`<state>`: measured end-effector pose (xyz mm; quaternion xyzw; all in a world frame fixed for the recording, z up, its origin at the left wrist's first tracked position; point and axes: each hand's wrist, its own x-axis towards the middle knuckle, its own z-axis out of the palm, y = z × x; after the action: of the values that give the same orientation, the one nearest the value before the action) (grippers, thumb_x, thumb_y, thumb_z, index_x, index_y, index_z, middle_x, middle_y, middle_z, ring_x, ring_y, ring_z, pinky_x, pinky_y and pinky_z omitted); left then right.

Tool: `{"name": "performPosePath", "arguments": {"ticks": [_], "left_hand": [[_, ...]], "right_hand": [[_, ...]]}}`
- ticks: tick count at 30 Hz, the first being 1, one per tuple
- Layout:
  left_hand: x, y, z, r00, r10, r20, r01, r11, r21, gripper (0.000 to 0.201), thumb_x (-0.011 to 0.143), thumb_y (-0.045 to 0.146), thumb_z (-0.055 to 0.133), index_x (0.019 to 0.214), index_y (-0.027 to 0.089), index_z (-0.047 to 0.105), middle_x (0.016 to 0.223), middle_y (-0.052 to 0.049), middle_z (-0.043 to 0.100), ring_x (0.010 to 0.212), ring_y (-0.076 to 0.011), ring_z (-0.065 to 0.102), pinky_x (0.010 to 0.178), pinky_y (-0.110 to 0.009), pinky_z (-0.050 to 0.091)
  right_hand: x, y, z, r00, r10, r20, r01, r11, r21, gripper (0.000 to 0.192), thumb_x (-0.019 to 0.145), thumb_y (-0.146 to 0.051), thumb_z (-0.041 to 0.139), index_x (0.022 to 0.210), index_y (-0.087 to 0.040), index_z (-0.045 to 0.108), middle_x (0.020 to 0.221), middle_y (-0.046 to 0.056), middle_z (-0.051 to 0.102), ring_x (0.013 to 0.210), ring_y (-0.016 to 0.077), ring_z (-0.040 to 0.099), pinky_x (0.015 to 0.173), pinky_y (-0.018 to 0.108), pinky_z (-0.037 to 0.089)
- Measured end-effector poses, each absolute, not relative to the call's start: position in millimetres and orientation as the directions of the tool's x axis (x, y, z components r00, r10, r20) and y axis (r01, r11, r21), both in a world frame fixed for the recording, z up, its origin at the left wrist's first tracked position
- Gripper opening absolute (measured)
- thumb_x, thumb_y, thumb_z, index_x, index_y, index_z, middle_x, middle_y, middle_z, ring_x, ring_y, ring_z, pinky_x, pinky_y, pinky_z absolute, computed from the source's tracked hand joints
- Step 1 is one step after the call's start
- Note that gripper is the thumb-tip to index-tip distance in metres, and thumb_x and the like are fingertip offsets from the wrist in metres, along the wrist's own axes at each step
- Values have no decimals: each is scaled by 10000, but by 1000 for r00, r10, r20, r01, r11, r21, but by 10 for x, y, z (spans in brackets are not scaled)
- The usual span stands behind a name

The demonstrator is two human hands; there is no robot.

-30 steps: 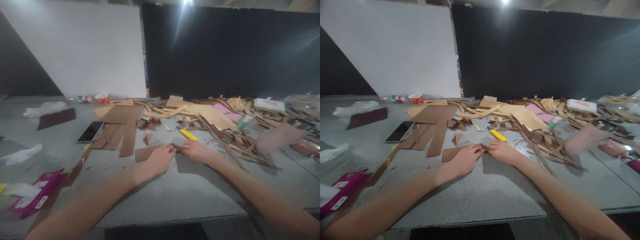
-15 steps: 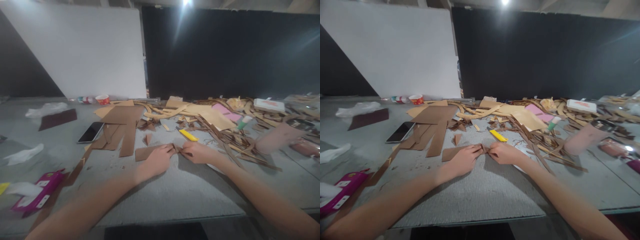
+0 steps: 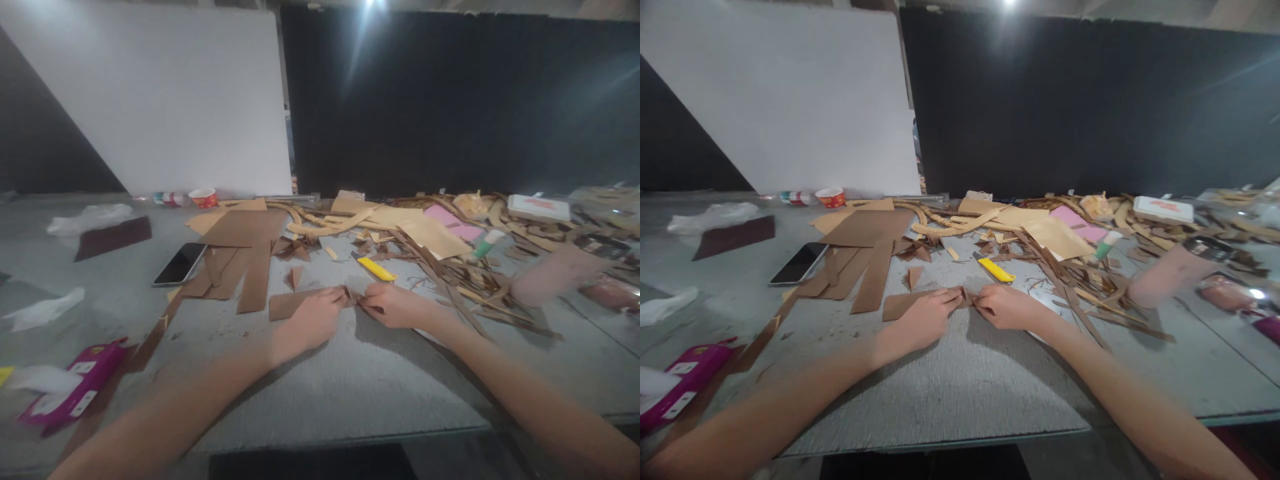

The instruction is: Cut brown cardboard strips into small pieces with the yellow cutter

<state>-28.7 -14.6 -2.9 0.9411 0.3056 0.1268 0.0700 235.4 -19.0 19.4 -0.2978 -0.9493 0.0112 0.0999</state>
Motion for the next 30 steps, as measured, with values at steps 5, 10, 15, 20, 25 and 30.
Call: {"name": "performPosePath", "arguments": {"ticks": [5,10,15,20,25,30], "left_hand": [[-271,-153,-64,775,597,206,566,-801,194,560,902,41,484,1429,95,663,1476,-214,689,1427,-312,635,1183,-497,548],[-259,-187,-49,780,590,209,570,-808,152,495,930,31,487,1383,81,678,1443,-224,698,1418,-312,635,1167,-460,557],[-256,-205,-27,783,590,196,579,-807,118,493,924,11,484,1377,54,675,1451,-233,691,1420,-320,629,1150,-452,566],[-264,-205,-11,781,599,175,585,-800,132,506,931,17,483,1407,51,654,1472,-230,679,1434,-320,620,1163,-451,559],[-275,-208,-6,783,589,199,570,-808,146,481,927,15,495,1376,66,662,1466,-225,681,1429,-320,624,1163,-456,561],[-288,-187,-28,790,569,228,549,-823,147,463,935,22,483,1352,86,674,1420,-221,702,1399,-326,645,1140,-489,579]], "right_hand": [[2347,-190,176,-806,562,188,560,826,-68,317,1056,-120,565,794,-175,735,763,52,631,733,188,566,719,315,402],[2338,-184,156,-811,559,169,560,827,-50,328,1050,-100,550,784,-179,725,759,52,635,743,189,577,725,315,409],[2334,-193,133,-811,557,179,561,827,-33,332,1065,-126,543,790,-179,722,772,57,641,745,195,586,728,324,420],[2313,-220,136,-803,568,180,568,821,-58,316,1061,-126,551,812,-175,740,799,66,665,763,199,605,746,330,431],[2283,-239,159,-793,583,175,579,811,-81,318,1058,-119,553,808,-166,745,802,73,679,775,200,619,752,326,431],[2284,-232,163,-794,580,184,568,815,-117,325,1058,-117,552,798,-164,742,803,68,674,771,188,614,753,311,423]]}}
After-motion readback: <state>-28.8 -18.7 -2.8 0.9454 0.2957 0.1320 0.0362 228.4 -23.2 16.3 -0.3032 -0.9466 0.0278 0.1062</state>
